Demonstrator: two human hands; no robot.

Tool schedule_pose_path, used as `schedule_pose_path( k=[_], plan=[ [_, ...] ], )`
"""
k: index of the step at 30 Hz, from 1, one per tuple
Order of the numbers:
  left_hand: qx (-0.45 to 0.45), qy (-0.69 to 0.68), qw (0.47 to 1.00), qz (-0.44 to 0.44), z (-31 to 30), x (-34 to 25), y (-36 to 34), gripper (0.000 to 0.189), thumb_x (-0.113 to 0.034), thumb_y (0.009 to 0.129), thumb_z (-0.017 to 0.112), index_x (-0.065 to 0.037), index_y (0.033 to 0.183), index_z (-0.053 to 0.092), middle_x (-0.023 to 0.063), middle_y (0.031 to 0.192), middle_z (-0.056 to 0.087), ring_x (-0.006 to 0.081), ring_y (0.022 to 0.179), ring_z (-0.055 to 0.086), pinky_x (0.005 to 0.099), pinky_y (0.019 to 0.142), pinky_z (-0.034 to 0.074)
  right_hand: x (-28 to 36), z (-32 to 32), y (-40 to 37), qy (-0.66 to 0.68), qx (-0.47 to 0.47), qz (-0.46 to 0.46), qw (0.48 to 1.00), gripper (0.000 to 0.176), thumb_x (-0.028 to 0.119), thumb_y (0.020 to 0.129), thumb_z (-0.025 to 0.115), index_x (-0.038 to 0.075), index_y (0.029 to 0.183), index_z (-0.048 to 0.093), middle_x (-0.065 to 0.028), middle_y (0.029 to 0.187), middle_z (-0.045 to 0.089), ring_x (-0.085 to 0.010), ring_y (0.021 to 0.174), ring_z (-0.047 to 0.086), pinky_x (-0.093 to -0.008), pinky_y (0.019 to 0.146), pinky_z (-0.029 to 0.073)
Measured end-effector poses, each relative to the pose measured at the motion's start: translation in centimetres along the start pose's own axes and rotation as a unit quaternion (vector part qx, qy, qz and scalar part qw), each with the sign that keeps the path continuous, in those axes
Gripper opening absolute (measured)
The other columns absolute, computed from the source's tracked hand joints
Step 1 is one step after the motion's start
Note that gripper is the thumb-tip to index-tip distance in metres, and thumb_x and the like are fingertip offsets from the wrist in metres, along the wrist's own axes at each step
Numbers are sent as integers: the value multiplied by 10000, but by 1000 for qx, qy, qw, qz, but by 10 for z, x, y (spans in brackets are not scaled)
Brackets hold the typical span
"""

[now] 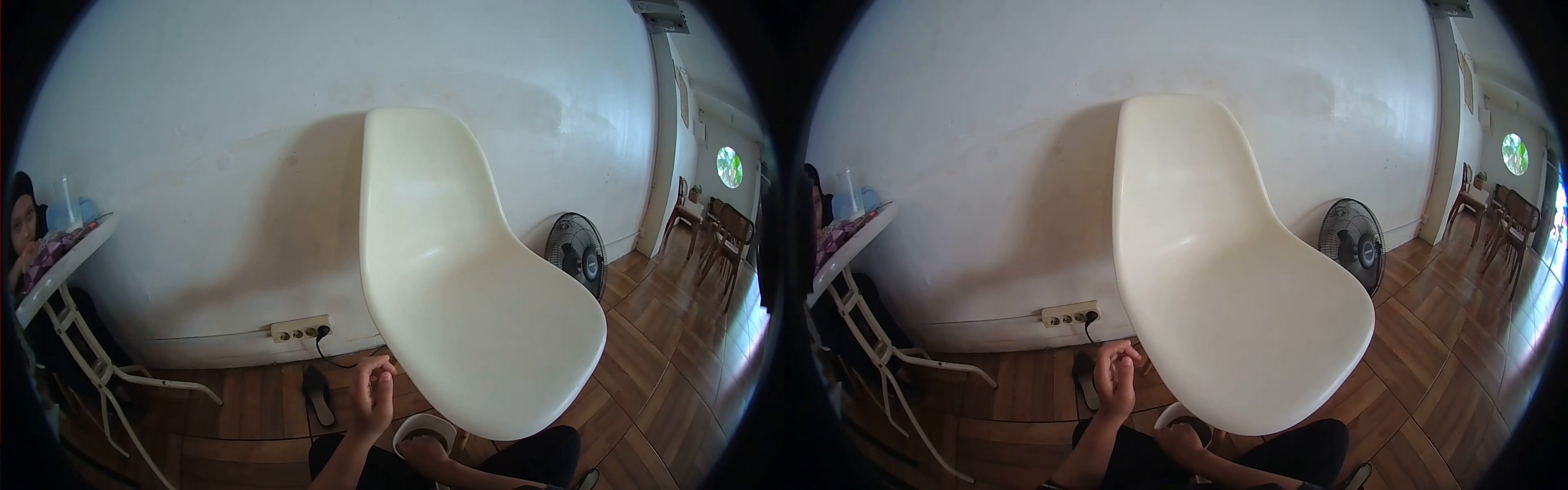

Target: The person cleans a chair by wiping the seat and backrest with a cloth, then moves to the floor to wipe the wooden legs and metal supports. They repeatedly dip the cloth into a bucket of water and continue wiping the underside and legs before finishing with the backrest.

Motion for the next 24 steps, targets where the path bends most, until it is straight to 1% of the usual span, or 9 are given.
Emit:
schedule_pose_path(
  k=[2, 4, 8, 10, 12, 13, 14, 18, 24],
  plan=[
    [20, 13, 1000, 11, -2, 0, 13, 166, -89, 934, 457, -10, 1077, 485, 69, 876, 544, 128, 760, 511, 255, 713, 424, 9, -9, -9, -16, -7, -66, 998, 159, 154, 840, 480, 67, 962, 534, -102, 814, 632, -296, 746, 654, -367, 613, 537],
    [63, 69, 996, 10, -6, 2, 26, 155, -57, 915, 461, -4, 1055, 503, 73, 886, 551, 125, 773, 516, 259, 714, 425, 26, -64, -24, 54, 100, -164, 980, 171, 132, 847, 464, 71, 986, 543, -110, 837, 631, -301, 770, 652, -402, 624, 536],
    [84, 80, 993, -10, -5, -1, 42, 175, -54, 885, 510, -8, 1055, 517, 81, 913, 566, 171, 805, 539, 281, 726, 428, 10, -216, -59, 235, 168, -259, 922, 387, 37, 830, 469, 86, 1212, 511, -166, 998, 626, -322, 900, 625, -398, 764, 509],
    [95, 105, 990, 26, -2, -7, 50, 181, -51, 879, 517, -6, 1054, 515, 92, 922, 569, 190, 827, 554, 292, 731, 431, -13, -278, -62, 244, 117, -245, 931, 467, 8, 807, 504, 121, 1260, 502, -163, 1081, 615, -326, 952, 608, -393, 844, 476],
    [97, 114, 988, 34, 4, -10, 59, 186, -49, 874, 523, -5, 1054, 515, 101, 922, 569, 206, 837, 561, 302, 739, 436, -45, -324, -47, 121, -18, -229, 966, 422, 32, 870, 484, 180, 1263, 527, -92, 1161, 600, -258, 993, 611, -354, 864, 481],
    [100, 124, 986, 43, 9, -11, 63, 191, -48, 869, 528, -4, 1054, 514, 111, 922, 568, 221, 848, 568, 313, 746, 441, -53, -350, -35, 96, -62, -137, 984, 343, 33, 858, 530, 156, 1170, 604, -69, 1139, 620, -226, 1006, 612, -345, 873, 477],
    [98, 125, 986, 44, 15, -9, 69, 191, -48, 869, 528, -4, 1054, 514, 111, 922, 568, 221, 848, 568, 313, 746, 441, -70, -363, -14, 85, -197, -141, 966, 280, 49, 854, 556, 125, 1113, 632, -76, 1064, 653, -220, 974, 629, -335, 852, 489],
    [83, 133, 986, 60, 37, 7, 89, 201, -64, 870, 536, -26, 1067, 521, 91, 947, 572, 203, 888, 568, 332, 777, 441, -133, -412, 69, 110, -487, -36, 866, 283, -6, 822, 545, 64, 1084, 627, -140, 949, 662, -269, 803, 652, -329, 747, 500],
    [193, 225, 954, 37, 43, 13, 93, 404, -167, 867, 590, 9, 1197, 436, 174, 1107, 516, 297, 1049, 514, 378, 890, 415, -190, -456, 186, 146, -688, -38, 710, 312, -17, 815, 538, 90, 1093, 629, -126, 1025, 650, -279, 898, 628, -332, 802, 487]
  ],
)
Point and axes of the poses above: each hand's wrist, its own y-axis towards the middle knuckle, its own z-axis out of the palm, x = y × z, the point moved 1 cm from there along y, towards the middle knuckle
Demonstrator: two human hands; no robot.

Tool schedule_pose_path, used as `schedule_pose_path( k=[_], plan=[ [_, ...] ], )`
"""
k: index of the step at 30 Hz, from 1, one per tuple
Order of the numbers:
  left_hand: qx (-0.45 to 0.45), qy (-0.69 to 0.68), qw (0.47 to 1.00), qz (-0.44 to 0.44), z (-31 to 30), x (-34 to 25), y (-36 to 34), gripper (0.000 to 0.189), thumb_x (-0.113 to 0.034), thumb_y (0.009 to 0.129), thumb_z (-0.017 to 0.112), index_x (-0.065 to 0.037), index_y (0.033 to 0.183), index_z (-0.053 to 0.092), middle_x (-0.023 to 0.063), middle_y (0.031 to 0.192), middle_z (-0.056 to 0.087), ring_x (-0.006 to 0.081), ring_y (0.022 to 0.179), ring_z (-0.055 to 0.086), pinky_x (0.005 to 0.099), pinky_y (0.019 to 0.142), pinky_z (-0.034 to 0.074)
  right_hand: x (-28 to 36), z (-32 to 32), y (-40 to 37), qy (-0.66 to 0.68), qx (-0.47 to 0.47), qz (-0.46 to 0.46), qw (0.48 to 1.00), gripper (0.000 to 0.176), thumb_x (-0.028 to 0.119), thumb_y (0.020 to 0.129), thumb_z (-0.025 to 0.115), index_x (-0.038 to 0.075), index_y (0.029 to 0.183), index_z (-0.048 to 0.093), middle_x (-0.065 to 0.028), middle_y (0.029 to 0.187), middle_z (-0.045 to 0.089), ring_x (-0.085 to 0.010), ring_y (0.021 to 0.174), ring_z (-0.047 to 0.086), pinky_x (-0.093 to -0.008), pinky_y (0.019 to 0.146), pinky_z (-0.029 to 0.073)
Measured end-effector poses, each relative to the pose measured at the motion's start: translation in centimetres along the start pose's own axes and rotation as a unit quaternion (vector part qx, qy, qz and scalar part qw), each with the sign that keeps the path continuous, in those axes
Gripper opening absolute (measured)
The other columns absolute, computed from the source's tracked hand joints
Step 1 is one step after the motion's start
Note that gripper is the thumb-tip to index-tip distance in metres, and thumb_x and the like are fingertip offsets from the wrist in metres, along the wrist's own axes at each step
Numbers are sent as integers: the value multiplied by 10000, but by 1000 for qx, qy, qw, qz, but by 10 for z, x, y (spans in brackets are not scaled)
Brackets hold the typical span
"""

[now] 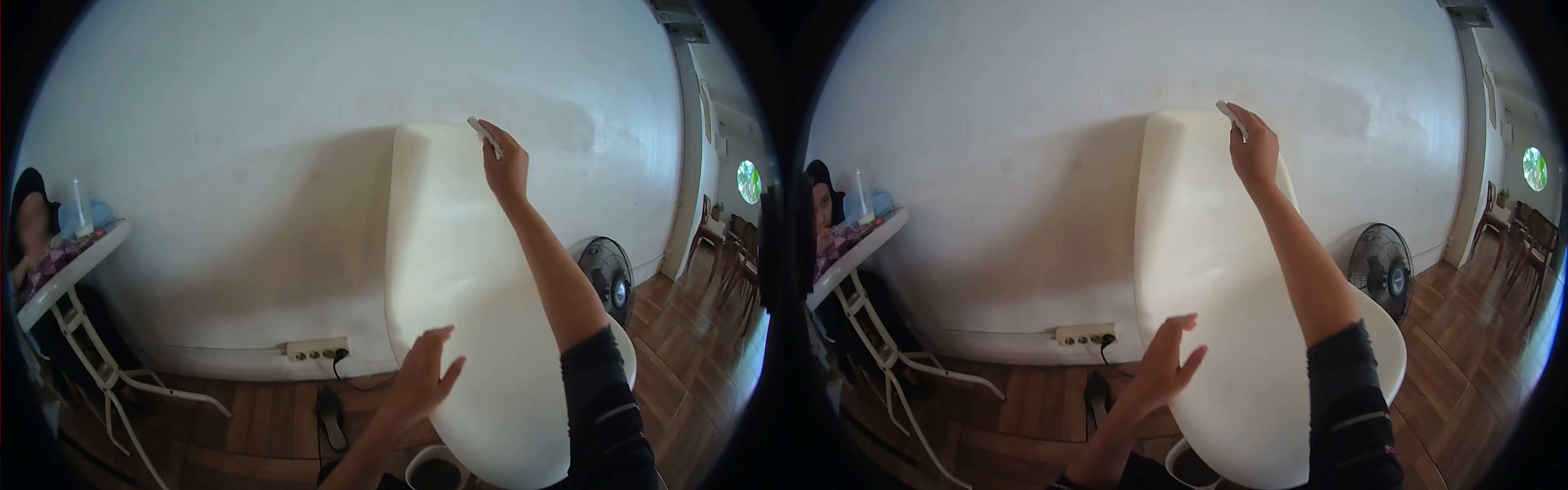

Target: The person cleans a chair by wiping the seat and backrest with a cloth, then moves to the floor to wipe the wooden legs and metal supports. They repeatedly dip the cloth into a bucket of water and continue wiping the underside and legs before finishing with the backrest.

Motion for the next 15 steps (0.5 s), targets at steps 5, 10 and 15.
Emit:
schedule_pose_path(
  k=[5, 10, 15],
  plan=[
    [74, 35, 997, -3, -6, -3, 1, 510, -273, 885, 576, 23, 1252, 385, 209, 1194, 485, 346, 1107, 477, 425, 945, 378, -73, 39, 16, -141, -104, -48, 983, 364, -35, 803, 527, 135, 1107, 632, -50, 1135, 617, -253, 1095, 544, -354, 906, 463],
    [95, 7, 995, 12, -6, -1, 0, 558, -310, 897, 560, 17, 1297, 347, 221, 1223, 466, 355, 1143, 451, 424, 963, 366, -130, 59, 7, -350, -18, 13, 937, 525, 338, 895, 487, 121, 1364, 394, -127, 1408, 375, -334, 1343, 260, -418, 1098, 228],
    [123, -2, 992, 5, -7, -2, 1, 604, -328, 887, 577, 23, 1311, 327, 229, 1234, 449, 361, 1152, 438, 421, 963, 376, -99, 104, -5, -213, 78, -77, 971, 786, 555, 891, 344, -1, 1427, 194, -190, 1494, 164, -356, 1396, 51, -440, 1125, 42]
  ],
)
Point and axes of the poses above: each hand's wrist, its own y-axis towards the middle knuckle, its own z-axis out of the palm, x = y × z, the point moved 1 cm from there along y, towards the middle knuckle
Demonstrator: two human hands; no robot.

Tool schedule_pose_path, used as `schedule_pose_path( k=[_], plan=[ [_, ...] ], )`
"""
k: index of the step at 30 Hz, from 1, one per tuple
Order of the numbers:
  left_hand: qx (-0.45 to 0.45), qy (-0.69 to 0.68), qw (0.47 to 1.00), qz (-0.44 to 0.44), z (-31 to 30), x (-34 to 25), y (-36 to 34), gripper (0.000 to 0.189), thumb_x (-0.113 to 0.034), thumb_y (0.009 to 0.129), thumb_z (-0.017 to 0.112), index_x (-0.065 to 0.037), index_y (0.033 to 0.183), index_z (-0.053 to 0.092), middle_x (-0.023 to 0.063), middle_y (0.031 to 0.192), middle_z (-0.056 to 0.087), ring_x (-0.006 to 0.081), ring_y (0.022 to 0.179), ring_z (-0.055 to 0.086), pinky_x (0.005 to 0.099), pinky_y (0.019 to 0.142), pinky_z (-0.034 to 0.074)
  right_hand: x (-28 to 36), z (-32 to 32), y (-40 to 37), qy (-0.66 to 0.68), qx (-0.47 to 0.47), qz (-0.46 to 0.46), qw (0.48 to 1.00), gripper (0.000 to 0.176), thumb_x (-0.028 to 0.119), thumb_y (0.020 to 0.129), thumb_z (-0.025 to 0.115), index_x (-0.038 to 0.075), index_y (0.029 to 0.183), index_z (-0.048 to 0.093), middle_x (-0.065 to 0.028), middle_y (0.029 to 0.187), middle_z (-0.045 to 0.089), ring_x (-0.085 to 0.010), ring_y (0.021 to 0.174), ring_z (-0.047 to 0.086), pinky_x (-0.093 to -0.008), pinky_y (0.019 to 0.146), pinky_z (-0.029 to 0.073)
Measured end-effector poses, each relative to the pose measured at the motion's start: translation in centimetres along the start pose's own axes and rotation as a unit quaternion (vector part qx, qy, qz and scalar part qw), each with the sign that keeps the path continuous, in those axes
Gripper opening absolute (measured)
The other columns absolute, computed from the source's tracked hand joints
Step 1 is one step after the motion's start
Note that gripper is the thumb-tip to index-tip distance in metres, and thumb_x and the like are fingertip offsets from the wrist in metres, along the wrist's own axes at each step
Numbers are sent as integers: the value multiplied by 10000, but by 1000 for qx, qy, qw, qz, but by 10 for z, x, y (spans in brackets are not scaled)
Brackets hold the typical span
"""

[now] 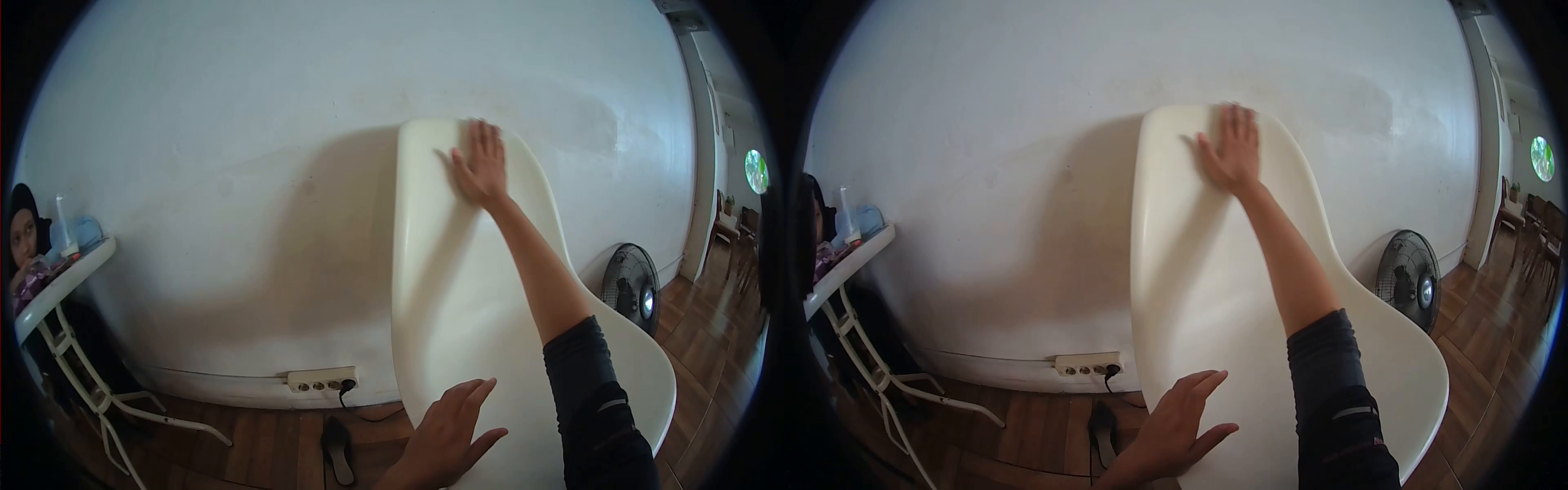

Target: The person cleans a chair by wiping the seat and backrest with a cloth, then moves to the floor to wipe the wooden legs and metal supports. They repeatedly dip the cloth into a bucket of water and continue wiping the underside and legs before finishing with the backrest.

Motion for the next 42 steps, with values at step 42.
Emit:
schedule_pose_path(
  k=[42],
  plan=[
    [-34, -25, 999, 20, 4, 2, 0, 615, -344, 846, 628, -9, 1269, 334, 183, 1159, 478, 313, 1050, 493, 403, 885, 413, 111, -51, -128, 130, 168, -281, 936, 795, 640, 878, 227, 111, 1463, 127, -113, 1527, 80, -360, 1401, -28, -673, 1022, -31]
  ],
)
Point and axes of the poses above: each hand's wrist, its own y-axis towards the middle knuckle, its own z-axis out of the palm, x = y × z, the point moved 1 cm from there along y, towards the middle knuckle
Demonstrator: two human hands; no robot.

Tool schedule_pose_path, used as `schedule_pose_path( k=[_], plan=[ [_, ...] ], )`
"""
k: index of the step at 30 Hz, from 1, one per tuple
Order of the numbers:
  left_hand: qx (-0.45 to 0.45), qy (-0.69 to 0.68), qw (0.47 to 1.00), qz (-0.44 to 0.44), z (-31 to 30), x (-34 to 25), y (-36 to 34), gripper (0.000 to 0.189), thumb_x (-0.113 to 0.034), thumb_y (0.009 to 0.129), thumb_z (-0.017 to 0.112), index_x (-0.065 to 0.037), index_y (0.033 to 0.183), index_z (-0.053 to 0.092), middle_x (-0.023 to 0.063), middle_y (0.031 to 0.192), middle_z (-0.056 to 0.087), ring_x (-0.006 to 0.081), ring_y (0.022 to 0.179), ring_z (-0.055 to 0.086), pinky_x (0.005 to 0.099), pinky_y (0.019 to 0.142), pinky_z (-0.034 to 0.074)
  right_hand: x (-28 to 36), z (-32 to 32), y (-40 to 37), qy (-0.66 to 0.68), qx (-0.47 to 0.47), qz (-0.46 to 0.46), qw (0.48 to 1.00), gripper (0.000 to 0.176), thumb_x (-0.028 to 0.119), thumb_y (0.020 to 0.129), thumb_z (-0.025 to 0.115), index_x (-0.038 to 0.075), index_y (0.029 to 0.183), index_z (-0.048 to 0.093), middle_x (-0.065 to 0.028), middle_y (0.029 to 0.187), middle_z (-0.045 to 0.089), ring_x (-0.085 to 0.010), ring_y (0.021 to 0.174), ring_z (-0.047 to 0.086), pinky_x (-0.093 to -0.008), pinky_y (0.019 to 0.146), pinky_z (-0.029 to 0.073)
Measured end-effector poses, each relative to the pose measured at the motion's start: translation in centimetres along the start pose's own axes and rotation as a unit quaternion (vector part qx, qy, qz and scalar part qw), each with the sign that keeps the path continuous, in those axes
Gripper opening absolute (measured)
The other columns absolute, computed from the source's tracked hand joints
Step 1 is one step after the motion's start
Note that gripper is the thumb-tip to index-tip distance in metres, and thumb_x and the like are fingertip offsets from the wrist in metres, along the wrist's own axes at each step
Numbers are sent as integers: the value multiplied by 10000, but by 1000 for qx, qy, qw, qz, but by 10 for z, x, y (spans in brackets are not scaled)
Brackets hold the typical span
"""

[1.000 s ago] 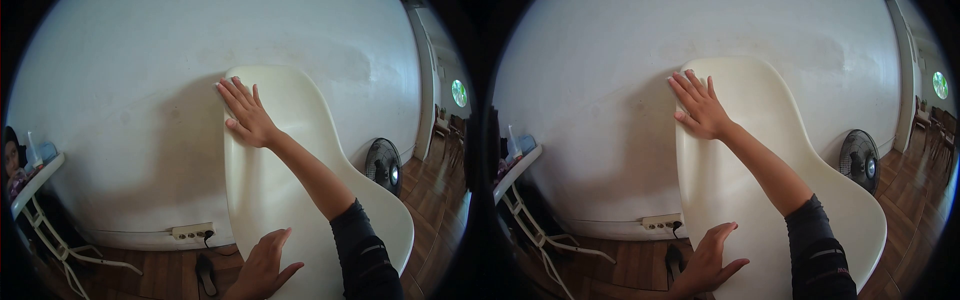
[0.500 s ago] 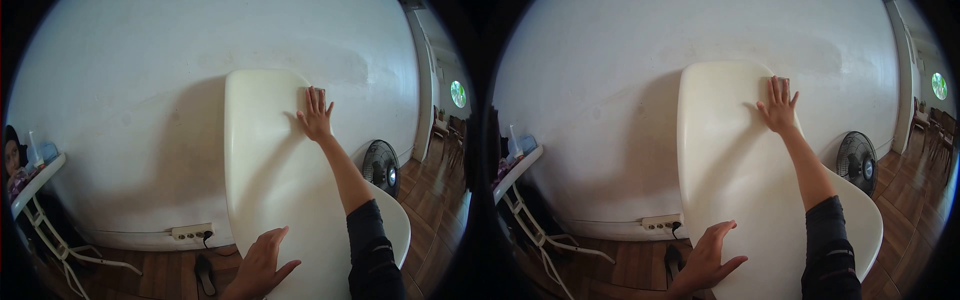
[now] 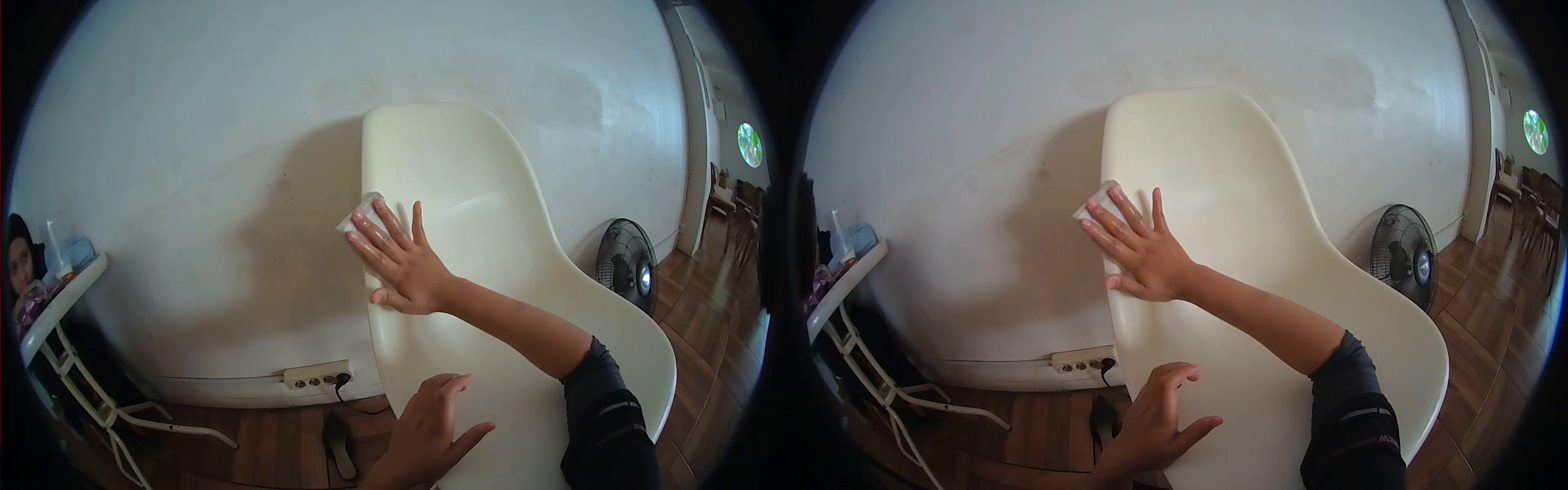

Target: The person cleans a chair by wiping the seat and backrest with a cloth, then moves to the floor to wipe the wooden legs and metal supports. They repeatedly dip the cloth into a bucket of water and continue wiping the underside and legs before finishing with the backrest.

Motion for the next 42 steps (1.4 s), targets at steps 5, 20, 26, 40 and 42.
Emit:
schedule_pose_path(
  k=[5, 20, 26, 40, 42],
  plan=[
    [5, 26, 1000, -2, -1, -1, 1, 640, -342, 809, 681, 13, 1227, 351, 197, 1100, 497, 329, 1033, 497, 403, 887, 416, -57, 8, -28, -95, -19, 137, 986, 784, 604, 879, 329, 127, 1467, 124, -95, 1532, 63, -322, 1409, -13, -694, 1006, -37],
    [-7, 1, 1000, 2, 2, 2, 2, 654, -324, 789, 707, -4, 1236, 353, 188, 1109, 499, 306, 1021, 499, 403, 850, 436, -135, -18, -112, -241, 1, 284, 928, 841, 580, 872, 352, 62, 1462, 51, -117, 1534, -8, -359, 1399, -72, -698, 999, -23],
    [-16, -3, 1000, 8, 3, 4, 0, 637, -323, 802, 687, 8, 1238, 361, 188, 1105, 502, 308, 987, 510, 401, 850, 432, 1, 26, -57, 40, 6, 111, 993, 925, 604, 842, 412, -2, 1444, 57, -224, 1505, -6, -448, 1369, -91, -698, 992, -40],
    [11, 27, 1000, -11, 2, 5, -1, 654, -324, 774, 720, -15, 1226, 361, 158, 1113, 486, 277, 992, 487, 389, 838, 430, -61, 23, -113, -133, 66, 105, 983, 765, 621, 827, 442, 194, 1435, 261, -73, 1503, 194, -332, 1401, 57, -708, 1008, 21],
    [15, 27, 999, -15, 1, 4, -2, 649, -319, 773, 721, -17, 1223, 363, 155, 1109, 489, 277, 993, 485, 390, 838, 429, -100, 1, -143, -223, 65, 176, 957, 785, 580, 804, 514, 178, 1431, 264, -58, 1510, 172, -297, 1406, 66, -715, 1001, 37]
  ],
)
Point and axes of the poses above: each hand's wrist, its own y-axis towards the middle knuckle, its own z-axis out of the palm, x = y × z, the point moved 1 cm from there along y, towards the middle knuckle
